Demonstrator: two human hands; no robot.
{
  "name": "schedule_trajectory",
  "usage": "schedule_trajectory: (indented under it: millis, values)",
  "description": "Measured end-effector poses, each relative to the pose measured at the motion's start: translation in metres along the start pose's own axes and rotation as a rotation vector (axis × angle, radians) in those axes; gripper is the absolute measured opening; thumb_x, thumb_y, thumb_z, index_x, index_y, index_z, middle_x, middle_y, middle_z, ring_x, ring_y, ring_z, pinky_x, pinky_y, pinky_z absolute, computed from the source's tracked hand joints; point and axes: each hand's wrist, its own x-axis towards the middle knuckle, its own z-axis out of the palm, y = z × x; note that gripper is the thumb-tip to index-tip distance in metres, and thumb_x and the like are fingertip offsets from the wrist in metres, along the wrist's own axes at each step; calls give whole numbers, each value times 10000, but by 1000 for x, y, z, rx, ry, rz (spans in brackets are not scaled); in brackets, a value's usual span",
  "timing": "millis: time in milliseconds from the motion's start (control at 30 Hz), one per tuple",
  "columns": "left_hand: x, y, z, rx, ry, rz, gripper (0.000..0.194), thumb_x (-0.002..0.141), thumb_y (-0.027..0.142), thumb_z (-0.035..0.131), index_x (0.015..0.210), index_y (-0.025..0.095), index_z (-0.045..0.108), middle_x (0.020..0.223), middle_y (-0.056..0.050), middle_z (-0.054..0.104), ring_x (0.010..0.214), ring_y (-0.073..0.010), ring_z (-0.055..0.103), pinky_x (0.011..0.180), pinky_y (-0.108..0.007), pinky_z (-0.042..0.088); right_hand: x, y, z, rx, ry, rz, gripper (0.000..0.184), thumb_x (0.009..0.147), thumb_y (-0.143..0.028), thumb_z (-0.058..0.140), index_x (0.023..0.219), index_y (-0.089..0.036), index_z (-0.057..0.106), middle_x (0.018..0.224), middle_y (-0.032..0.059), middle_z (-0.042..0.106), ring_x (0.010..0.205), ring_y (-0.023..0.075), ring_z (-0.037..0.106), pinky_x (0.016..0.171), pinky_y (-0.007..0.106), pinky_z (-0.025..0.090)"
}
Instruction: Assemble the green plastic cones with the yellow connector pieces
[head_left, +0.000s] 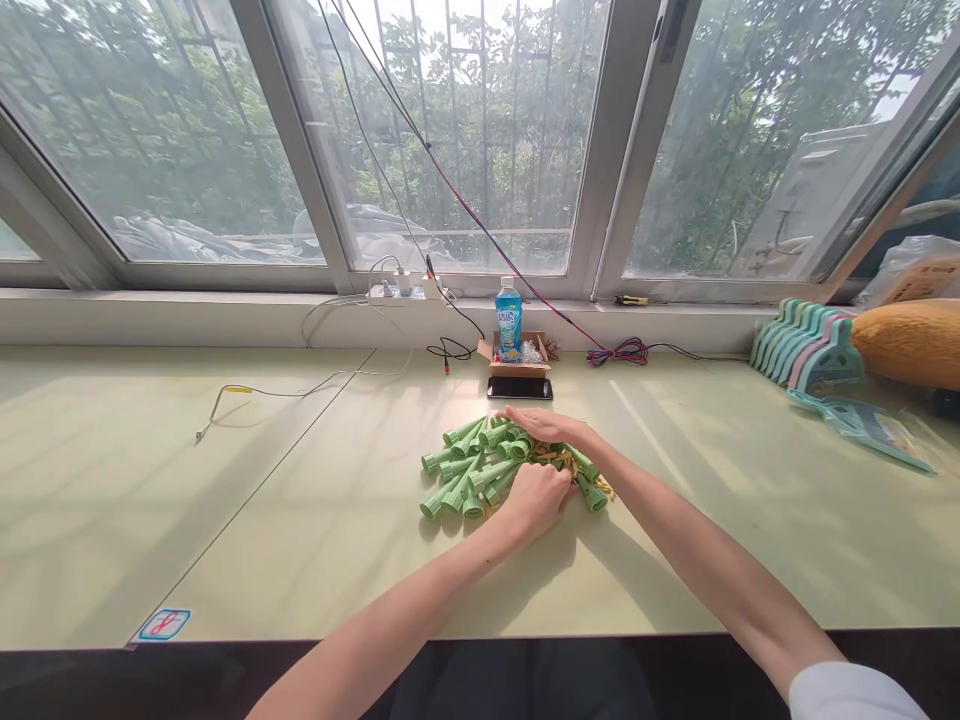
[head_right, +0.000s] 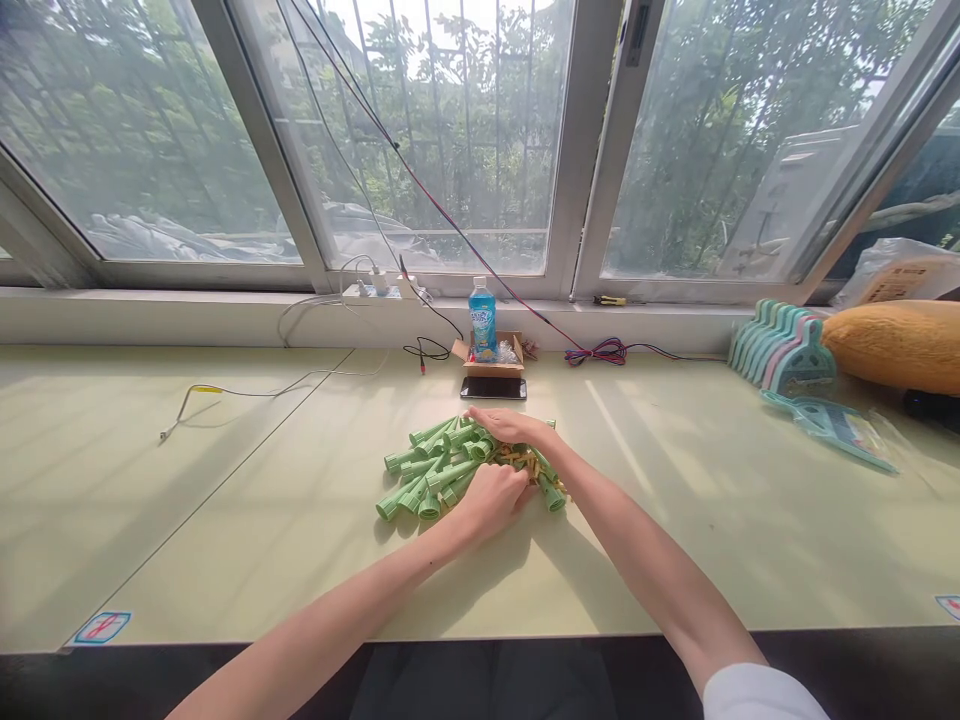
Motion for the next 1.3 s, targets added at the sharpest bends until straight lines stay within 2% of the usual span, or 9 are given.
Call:
schedule_trajectory:
  millis: [200, 333, 400, 533, 667, 800, 1000, 1200, 1300]
  values:
    - [-23, -5, -8, -44, 25, 134, 231, 954, 220, 433, 904, 151, 647, 788, -103, 665, 624, -225, 644, 545, -310, 377, 4, -2, 1, -62, 75, -23, 736, 957, -733, 224, 1336, -252, 633, 1430, 46, 564, 1348, 305, 493, 1142, 464, 335]
    - [-46, -13, -7, -47, 10, 64, 242, 953, 237, 449, 782, 161, 602, 690, -70, 623, 574, -205, 626, 521, -298, 332, 10, -12, 5, -81, 75, -48, 689, 978, -697, 235, 1337, -260, 628, 1428, 38, 568, 1353, 296, 484, 1144, 450, 331]
    - [-50, -19, -5, -48, 5, 58, 220, 948, 228, 453, 791, 163, 593, 704, -68, 624, 583, -207, 629, 518, -297, 323, 14, -19, 10, -94, 43, -22, 674, 976, -697, 251, 1349, -270, 615, 1422, 35, 575, 1336, 306, 499, 1133, 461, 341]
    - [-46, -31, -5, -50, 14, 112, 241, 971, 259, 434, 819, 167, 597, 740, -65, 635, 613, -202, 637, 533, -295, 339, 24, -31, 21, -125, -49, 24, 661, 972, -699, 273, 1364, -280, 600, 1424, 39, 574, 1310, 321, 518, 1102, 460, 370]
    - [-40, -40, -7, -43, 41, 145, 208, 980, 281, 445, 951, 164, 615, 802, -74, 659, 654, -211, 648, 553, -289, 368, 31, -39, 26, -194, -90, 41, 695, 958, -721, 278, 1321, -254, 643, 1394, 62, 600, 1307, 342, 514, 1093, 463, 362]
    - [-39, -46, -12, -38, 61, 138, 249, 997, 294, 402, 970, 172, 618, 825, -74, 652, 644, -205, 639, 563, -290, 384, 33, -41, 26, -222, -77, 73, 711, 931, -755, 296, 1262, -264, 688, 1337, 71, 645, 1266, 360, 547, 1066, 467, 375]
    - [-42, -54, -16, -26, 71, 105, 340, 1025, 322, 326, 988, 171, 628, 867, -81, 627, 542, -172, 576, 531, -296, 347, 29, -44, 26, -254, -70, 46, 644, 995, -662, 228, 1326, -293, 639, 1273, 61, 686, 1279, 351, 535, 1112, 517, 297]
    - [-40, -59, -17, 15, 70, 98, 332, 1022, 309, 330, 1031, 187, 638, 915, -88, 638, 600, -195, 597, 543, -294, 339, 23, -46, 28, -147, -35, 4, 685, 991, -672, 215, 1376, -248, 591, 1437, 53, 560, 1350, 333, 472, 1115, 460, 349]
    - [-41, -59, -19, 27, 62, 107, 310, 1018, 299, 339, 1044, 195, 630, 878, -78, 625, 551, -177, 562, 519, -294, 310, 17, -45, 26, -105, 15, -44, 657, 1012, -632, 198, 1377, -241, 579, 1429, 53, 568, 1341, 300, 484, 1123, 433, 347]
